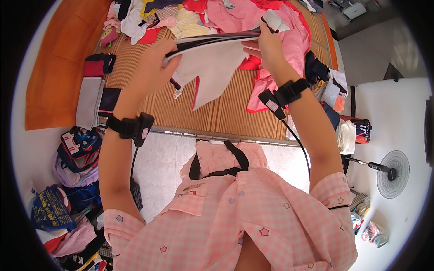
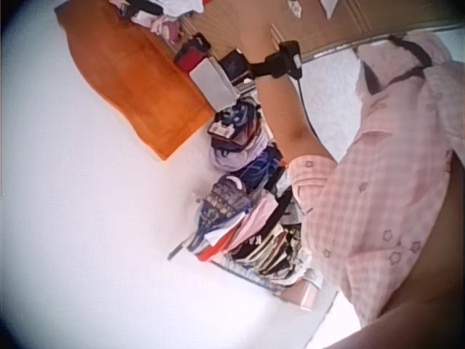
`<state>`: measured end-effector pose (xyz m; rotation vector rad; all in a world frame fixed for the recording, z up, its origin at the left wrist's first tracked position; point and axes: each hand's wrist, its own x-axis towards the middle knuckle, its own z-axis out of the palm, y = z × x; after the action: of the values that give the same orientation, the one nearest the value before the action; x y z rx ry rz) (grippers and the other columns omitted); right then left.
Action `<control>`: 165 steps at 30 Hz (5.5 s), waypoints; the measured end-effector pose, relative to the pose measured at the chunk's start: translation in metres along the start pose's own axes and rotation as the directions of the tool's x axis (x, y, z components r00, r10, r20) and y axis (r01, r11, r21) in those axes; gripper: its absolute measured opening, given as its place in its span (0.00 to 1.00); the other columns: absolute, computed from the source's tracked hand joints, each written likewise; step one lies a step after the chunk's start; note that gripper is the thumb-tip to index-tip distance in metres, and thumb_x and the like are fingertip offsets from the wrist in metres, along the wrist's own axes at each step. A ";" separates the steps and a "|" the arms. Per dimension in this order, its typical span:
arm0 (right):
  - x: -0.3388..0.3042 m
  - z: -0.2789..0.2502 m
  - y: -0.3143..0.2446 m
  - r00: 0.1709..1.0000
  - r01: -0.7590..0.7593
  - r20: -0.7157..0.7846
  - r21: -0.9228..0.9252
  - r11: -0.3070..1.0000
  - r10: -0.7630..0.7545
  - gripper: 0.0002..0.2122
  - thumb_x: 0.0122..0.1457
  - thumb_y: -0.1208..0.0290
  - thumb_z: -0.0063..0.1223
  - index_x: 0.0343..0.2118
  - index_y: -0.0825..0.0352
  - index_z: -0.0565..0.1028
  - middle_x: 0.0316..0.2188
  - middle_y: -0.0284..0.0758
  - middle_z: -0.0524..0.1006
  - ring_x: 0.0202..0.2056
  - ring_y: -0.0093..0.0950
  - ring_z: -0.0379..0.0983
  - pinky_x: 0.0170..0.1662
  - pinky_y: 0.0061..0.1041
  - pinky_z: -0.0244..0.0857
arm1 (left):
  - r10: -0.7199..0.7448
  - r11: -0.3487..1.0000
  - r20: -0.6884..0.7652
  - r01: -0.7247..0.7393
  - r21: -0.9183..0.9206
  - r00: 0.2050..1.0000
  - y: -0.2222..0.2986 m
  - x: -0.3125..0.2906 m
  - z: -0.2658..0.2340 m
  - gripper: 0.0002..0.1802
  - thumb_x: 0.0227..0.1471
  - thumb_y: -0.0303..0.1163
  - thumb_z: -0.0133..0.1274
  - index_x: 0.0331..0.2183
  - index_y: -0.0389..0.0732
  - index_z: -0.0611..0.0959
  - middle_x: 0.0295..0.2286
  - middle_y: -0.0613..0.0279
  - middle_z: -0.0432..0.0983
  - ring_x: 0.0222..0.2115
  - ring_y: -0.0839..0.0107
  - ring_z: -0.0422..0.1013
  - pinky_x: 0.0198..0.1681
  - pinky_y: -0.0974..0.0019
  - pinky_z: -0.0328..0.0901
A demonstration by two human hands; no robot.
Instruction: The person folds a red and white shirt, a yellow and blue garment, and a brown checkered shirt by hand on a bed surface, then places them onto organized stacks of laundry.
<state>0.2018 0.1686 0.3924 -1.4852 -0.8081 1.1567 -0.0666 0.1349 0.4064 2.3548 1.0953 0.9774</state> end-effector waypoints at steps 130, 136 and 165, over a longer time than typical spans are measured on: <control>0.061 -0.070 0.405 0.989 0.128 0.150 -0.885 0.448 0.014 0.26 0.43 0.55 0.58 0.42 0.65 0.66 0.39 0.40 0.70 0.47 0.40 0.61 0.44 0.43 0.55 | -0.947 -0.244 0.322 0.653 -0.717 0.000 -0.123 -0.218 0.407 0.22 0.50 0.29 0.52 0.47 0.39 0.65 0.36 0.53 0.72 0.28 0.61 0.73 0.21 0.60 0.70; 0.053 -0.064 0.391 0.885 0.041 0.241 -0.893 0.448 0.399 0.34 0.41 0.41 0.56 0.40 0.71 0.70 0.41 0.46 0.69 0.49 0.45 0.58 0.50 0.50 0.47 | -0.953 -0.122 0.292 0.771 -0.625 0.086 -0.111 -0.197 0.404 0.31 0.51 0.23 0.48 0.55 0.43 0.56 0.48 0.53 0.63 0.42 0.58 0.68 0.38 0.59 0.70; 0.067 -0.499 0.044 0.794 0.456 0.386 -0.889 0.039 -0.469 0.17 0.39 0.78 0.53 0.37 0.59 0.75 0.39 0.24 0.75 0.42 0.32 0.64 0.43 0.33 0.52 | -0.471 -0.043 0.633 0.700 -0.713 0.615 0.274 0.172 0.544 0.12 0.49 0.25 0.52 0.32 0.41 0.65 0.25 0.68 0.66 0.24 0.81 0.65 0.22 0.76 0.65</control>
<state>0.6919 0.0605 0.3305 -1.8967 -2.1114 -0.0844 0.5465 0.0749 0.2614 0.7161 0.8653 0.6504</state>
